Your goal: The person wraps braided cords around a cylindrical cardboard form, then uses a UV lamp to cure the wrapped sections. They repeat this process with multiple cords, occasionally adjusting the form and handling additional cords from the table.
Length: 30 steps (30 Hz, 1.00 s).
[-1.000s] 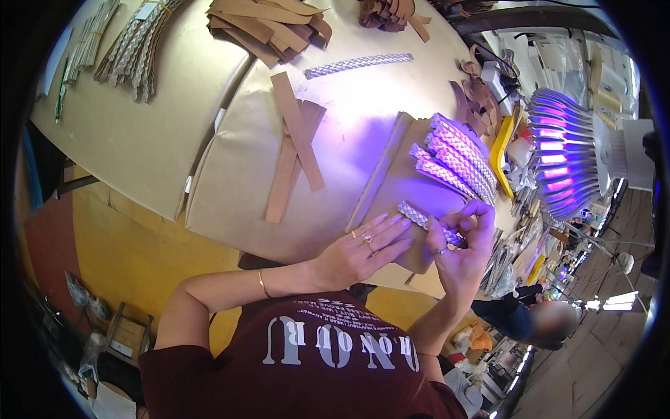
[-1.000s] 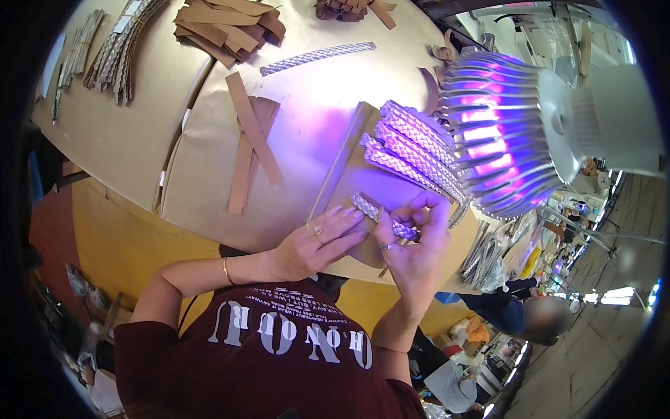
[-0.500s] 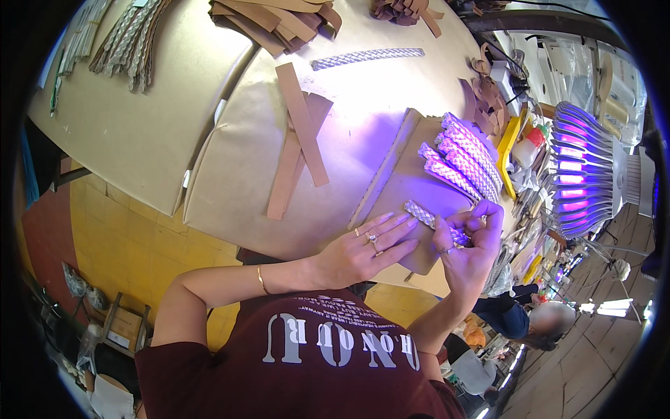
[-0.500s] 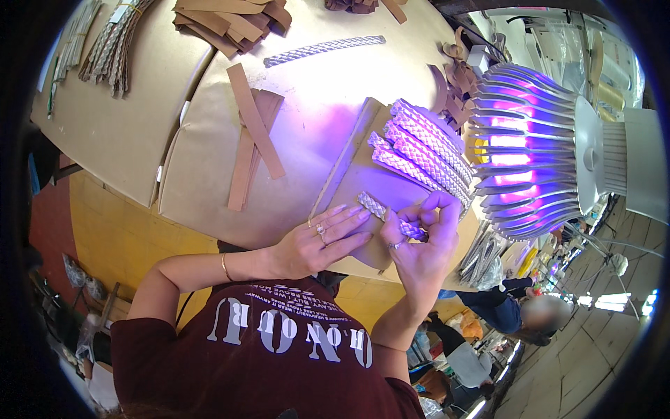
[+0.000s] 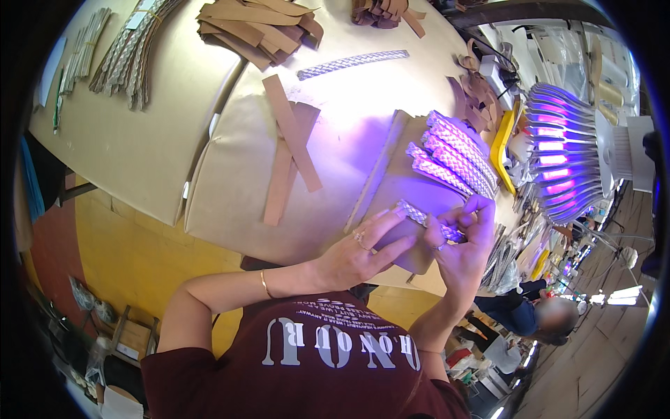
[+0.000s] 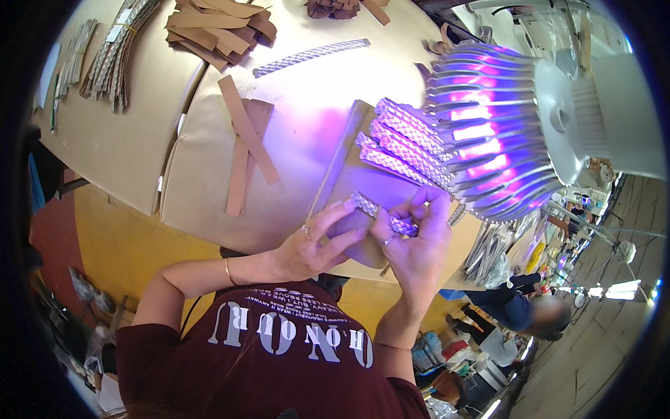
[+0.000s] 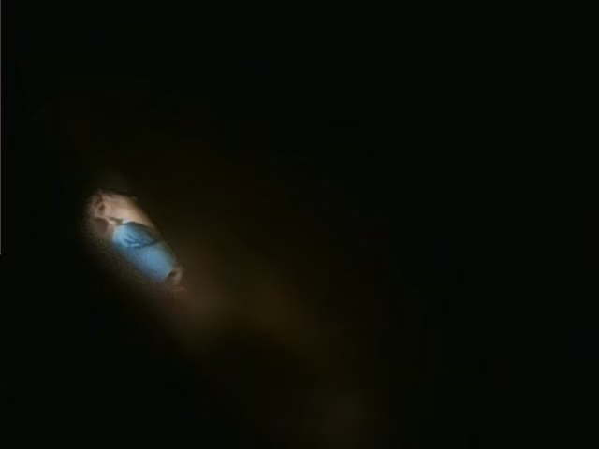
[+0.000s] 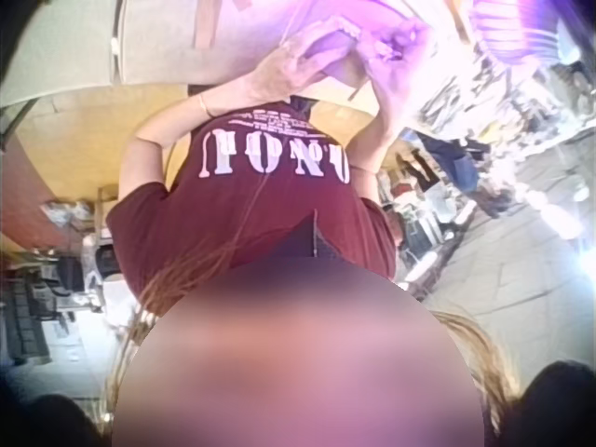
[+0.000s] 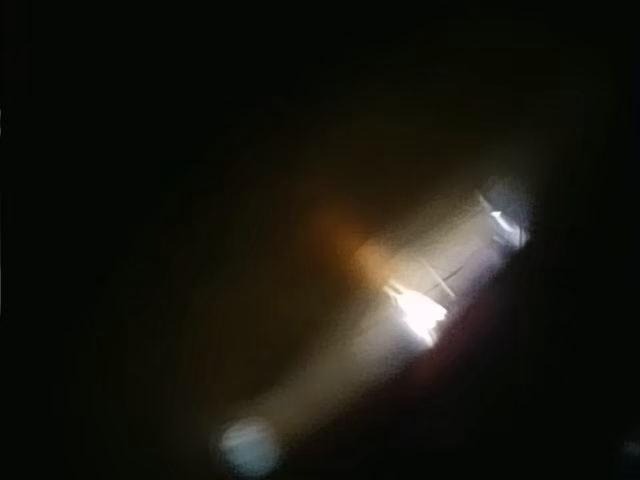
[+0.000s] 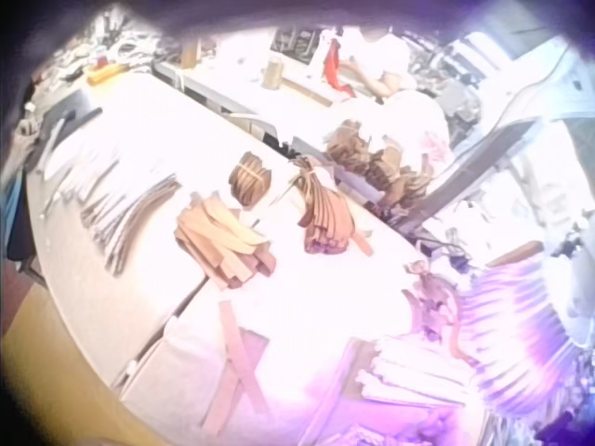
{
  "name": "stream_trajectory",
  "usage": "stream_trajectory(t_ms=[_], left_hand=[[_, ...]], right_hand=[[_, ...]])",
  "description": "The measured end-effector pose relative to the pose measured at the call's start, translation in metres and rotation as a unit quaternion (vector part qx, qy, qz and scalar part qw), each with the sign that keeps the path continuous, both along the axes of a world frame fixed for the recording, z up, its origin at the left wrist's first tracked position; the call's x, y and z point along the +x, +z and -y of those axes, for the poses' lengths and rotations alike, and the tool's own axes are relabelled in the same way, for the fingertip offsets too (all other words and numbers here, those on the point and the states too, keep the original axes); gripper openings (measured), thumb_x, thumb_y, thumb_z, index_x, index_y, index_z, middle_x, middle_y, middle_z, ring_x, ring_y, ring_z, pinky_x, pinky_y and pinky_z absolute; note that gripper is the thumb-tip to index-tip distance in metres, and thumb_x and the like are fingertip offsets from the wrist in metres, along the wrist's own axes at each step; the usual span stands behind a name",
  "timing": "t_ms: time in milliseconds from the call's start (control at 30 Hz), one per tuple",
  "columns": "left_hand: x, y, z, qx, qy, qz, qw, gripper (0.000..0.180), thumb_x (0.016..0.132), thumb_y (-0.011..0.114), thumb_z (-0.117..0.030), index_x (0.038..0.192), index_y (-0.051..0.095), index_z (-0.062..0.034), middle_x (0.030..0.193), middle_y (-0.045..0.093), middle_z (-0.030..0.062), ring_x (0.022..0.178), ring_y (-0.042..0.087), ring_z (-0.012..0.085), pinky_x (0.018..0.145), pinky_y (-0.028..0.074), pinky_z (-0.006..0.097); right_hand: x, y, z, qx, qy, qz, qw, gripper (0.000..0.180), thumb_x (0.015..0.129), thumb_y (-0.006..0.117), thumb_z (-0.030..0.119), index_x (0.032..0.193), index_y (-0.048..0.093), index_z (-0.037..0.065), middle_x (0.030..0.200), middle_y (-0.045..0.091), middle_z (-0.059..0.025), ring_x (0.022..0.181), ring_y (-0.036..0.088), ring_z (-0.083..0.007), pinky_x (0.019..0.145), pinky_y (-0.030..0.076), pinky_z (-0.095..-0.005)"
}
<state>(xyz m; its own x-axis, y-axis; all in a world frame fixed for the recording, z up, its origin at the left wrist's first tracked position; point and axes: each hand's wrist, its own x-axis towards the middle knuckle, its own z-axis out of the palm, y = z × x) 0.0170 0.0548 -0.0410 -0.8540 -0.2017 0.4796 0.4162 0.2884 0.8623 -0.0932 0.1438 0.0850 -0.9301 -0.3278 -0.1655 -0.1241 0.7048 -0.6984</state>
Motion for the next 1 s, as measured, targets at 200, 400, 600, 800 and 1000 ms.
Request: stream_trajectory(t_ms=[200, 400, 600, 800, 1000], left_hand=[[-0.002, 0.005, 0.003, -0.086, -0.001, 0.024, 0.996, 0.055, 0.08, 0.069, -0.012, 0.13, 0.051, -0.0001, 0.142, 0.041, 0.025, 0.126, 0.049, 0.0367, 0.102, 0.044, 0.044], [-0.003, 0.009, 0.007, -0.103, -0.001, 0.029, 0.994, 0.075, 0.063, 0.081, -0.007, 0.131, 0.049, -0.0004, 0.136, 0.048, 0.0252, 0.122, 0.052, 0.0398, 0.096, 0.046, 0.047], [-0.006, 0.014, 0.007, -0.119, 0.0, 0.024, 0.993, 0.078, 0.058, 0.082, -0.003, 0.129, 0.05, 0.0, 0.137, 0.047, 0.0267, 0.12, 0.054, 0.0412, 0.097, 0.046, 0.046], [-0.007, 0.018, 0.01, -0.152, -0.003, 0.035, 0.988, 0.075, 0.061, 0.082, -0.005, 0.129, 0.049, 0.0022, 0.136, 0.048, 0.0267, 0.118, 0.055, 0.0398, 0.096, 0.046, 0.046], [-0.011, 0.035, 0.013, -0.198, 0.004, 0.046, 0.979, 0.081, 0.068, 0.083, -0.039, 0.13, 0.052, 0.0014, 0.132, 0.051, 0.0269, 0.113, 0.058, 0.0366, 0.091, 0.046, 0.044]], right_hand=[[0.001, 0.005, 0.0, 0.055, -0.009, 0.007, 0.998, 0.038, 0.076, 0.073, -0.004, 0.098, 0.043, 0.006, 0.073, 0.059, -0.0024, 0.068, 0.055, -0.0066, 0.062, 0.043, -0.0198], [0.0, 0.027, -0.02, 0.208, 0.076, -0.162, 0.962, 0.026, 0.075, 0.082, 0.018, 0.085, 0.063, 0.002, 0.071, 0.063, -0.0039, 0.064, 0.057, -0.0131, 0.064, 0.045, -0.0277], [-0.006, 0.028, -0.042, 0.214, 0.066, -0.187, 0.956, 0.027, 0.078, 0.078, 0.033, 0.074, 0.068, 0.008, 0.07, 0.064, -0.0027, 0.064, 0.059, -0.022, 0.071, 0.041, -0.0345], [-0.007, 0.015, -0.054, 0.174, 0.045, -0.176, 0.968, 0.027, 0.079, 0.077, 0.034, 0.075, 0.069, 0.008, 0.07, 0.064, -0.0031, 0.062, 0.057, -0.0222, 0.07, 0.04, -0.0354], [-0.007, 0.002, -0.059, 0.142, -0.003, -0.081, 0.986, 0.027, 0.077, 0.08, 0.03, 0.076, 0.068, 0.006, 0.07, 0.065, -0.0048, 0.062, 0.058, -0.0211, 0.07, 0.042, -0.0343]])
